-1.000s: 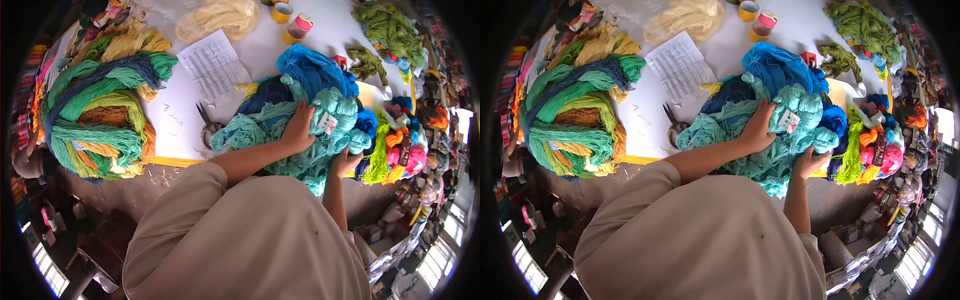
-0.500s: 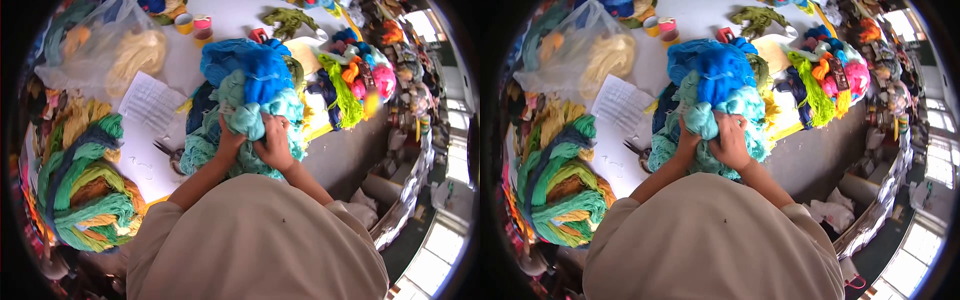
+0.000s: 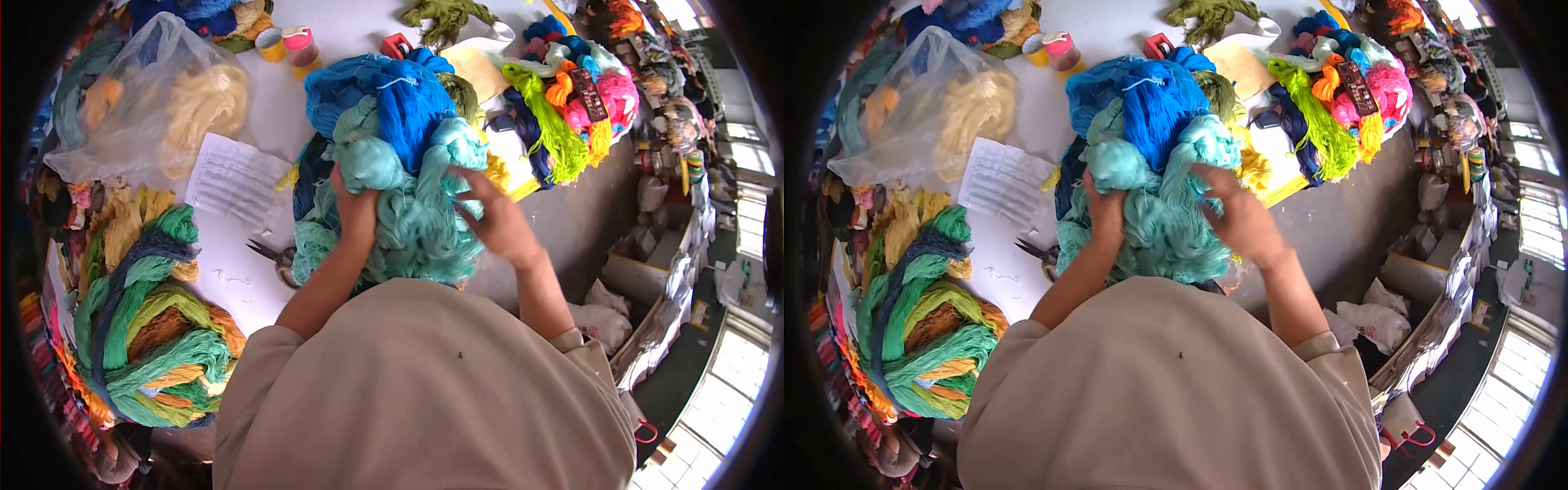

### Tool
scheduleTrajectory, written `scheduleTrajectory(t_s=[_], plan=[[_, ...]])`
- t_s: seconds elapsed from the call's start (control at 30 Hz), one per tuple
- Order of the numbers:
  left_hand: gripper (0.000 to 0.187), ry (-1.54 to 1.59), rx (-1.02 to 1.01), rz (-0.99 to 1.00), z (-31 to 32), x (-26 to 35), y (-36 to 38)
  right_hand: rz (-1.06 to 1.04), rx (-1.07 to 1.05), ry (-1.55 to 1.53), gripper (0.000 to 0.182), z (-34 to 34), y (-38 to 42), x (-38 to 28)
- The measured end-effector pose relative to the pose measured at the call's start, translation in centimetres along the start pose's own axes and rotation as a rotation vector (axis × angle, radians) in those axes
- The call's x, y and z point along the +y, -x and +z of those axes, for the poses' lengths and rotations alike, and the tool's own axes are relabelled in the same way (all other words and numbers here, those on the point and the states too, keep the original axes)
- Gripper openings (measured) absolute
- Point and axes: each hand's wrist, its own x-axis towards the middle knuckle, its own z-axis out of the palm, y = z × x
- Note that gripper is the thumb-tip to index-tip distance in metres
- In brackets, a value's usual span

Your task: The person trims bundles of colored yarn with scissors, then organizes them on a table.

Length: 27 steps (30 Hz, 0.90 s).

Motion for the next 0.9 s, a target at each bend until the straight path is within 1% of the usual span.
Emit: scheduleTrajectory(t_s=[0.03, 0.07, 0.1, 0.13, 0.17, 0.2, 0.23, 0.27, 0.3, 0.33, 0.4, 0.43, 0.47, 0.5, 0.53, 0.57, 0.6, 0.63, 0.67, 0.7, 0.73, 0.77, 0.8, 0.83, 0.87, 0.9], plan=[[0.084, 0.068, 0.015, -0.041, -1.0, -1.1, -1.0, -0.187, 0.221, 0.421, 0.042, -0.6, -0.2, 3.7], [0.076, 0.135, 0.004, -0.033, -1.3, -1.0, -1.2, 0.126, 0.267, 0.463, 0.039, -1.6, -1.0, 2.3], [0.073, 0.216, -0.003, -0.142, -1.9, -1.9, -1.9, 0.022, 0.328, 0.658, 0.045, -2.1, -1.9, 3.6], [0.07, 0.298, -0.009, -0.251, -2.7, -3.6, -2.8, 0.111, 0.312, 0.679, 0.054, -1.8, -2.9, 3.7], [0.066, 0.194, -0.025, -0.156, -3.0, -4.0, -2.8, 0.222, 0.24, 0.644, 0.069, -0.9, -4.1, 4.7], [0.066, 0.199, -0.019, -0.156, -3.3, -4.4, -2.7, 0.291, 0.176, 0.547, 0.086, 0.4, -5.2, 5.3], [0.066, 0.183, -0.031, -0.145, -3.3, -3.2, -2.2, 0.249, 0.171, 0.337, 0.095, 1.4, -6.2, 5.7], [0.066, 0.163, -0.041, -0.136, -3.5, -2.7, -1.7, 0.211, 0.24, 0.332, 0.093, 3.0, -7.0, 6.7], [0.063, 0.222, -0.079, -0.184, -4.5, -3.8, -1.9, 0.173, 0.308, 0.325, 0.092, 4.2, -7.6, 7.7], [0.063, 0.22, -0.072, -0.185, -4.4, -2.6, -1.2, 0.147, 0.366, 0.252, 0.08, 4.6, -8.0, 8.2], [0.06, 0.442, -0.112, -0.227, -3.8, 1.7, 0.9, 0.259, 0.486, -0.132, 0.068, 4.5, -7.6, 9.2], [0.064, 0.474, -0.142, -0.253, -4.3, 2.3, 1.5, 0.235, 0.647, -0.212, 0.057, 4.1, -5.9, 6.3], [0.064, 0.478, -0.139, -0.254, -4.3, 3.3, 2.3, 0.098, 0.746, -0.008, 0.053, 3.6, -4.6, 6.3], [0.066, 0.431, -0.121, -0.289, -4.0, 4.4, 3.2, -0.153, 0.844, 0.03, 0.052, 3.4, -3.6, 6.4], [0.069, 0.382, -0.106, -0.324, -4.0, 4.9, 3.8, -0.273, 0.862, 0.062, 0.056, 3.7, -2.5, 6.3], [0.082, 0.289, -0.233, -0.214, -4.7, 3.9, 3.9, -0.365, 0.784, 0.006, 0.06, 4.3, -1.7, 6.0], [0.09, 0.207, -0.267, -0.195, -5.0, 2.8, 4.6, -0.442, 0.702, 0.003, 0.062, 5.4, -1.3, 5.5], [0.1, 0.124, -0.3, -0.175, -4.4, 3.2, 5.4, -0.433, 0.504, -0.137, 0.066, 6.6, -1.2, 4.9], [0.118, 0.127, -0.347, -0.131, -4.0, 2.0, 5.7, -0.39, 0.4, -0.065, 0.073, 7.7, -1.2, 2.4], [0.121, 0.168, -0.375, -0.078, -3.7, 0.9, 5.5, -0.197, 0.164, -0.189, 0.08, 8.9, -1.4, 1.3], [0.124, 0.208, -0.405, -0.025, -3.6, -0.1, 5.2, -0.468, 0.266, 0.127, 0.08, 11.5, -2.0, 3.3], [0.109, 0.327, -0.435, -0.121, -3.6, 0.1, 5.1, -0.527, 0.177, 0.154, 0.076, 11.7, -2.7, 2.1], [0.083, 0.244, -0.488, -0.145, -4.6, 0.5, 4.7, -0.485, 0.072, 0.129, 0.074, 11.7, -2.7, 0.9], [0.059, 0.429, -0.414, -0.217, -5.1, 0.0, 4.6, -0.44, -0.033, 0.102, 0.072, 11.2, -2.6, -2.1], [0.059, 0.428, -0.415, -0.221, -5.9, -0.3, 4.8, -0.438, -0.096, 0.162, 0.069, 11.9, -2.6, -3.5], [0.057, 0.477, -0.353, -0.237, -6.9, -0.5, 5.0, -0.507, -0.112, 0.14, 0.068, 12.5, -2.9, -4.5]])
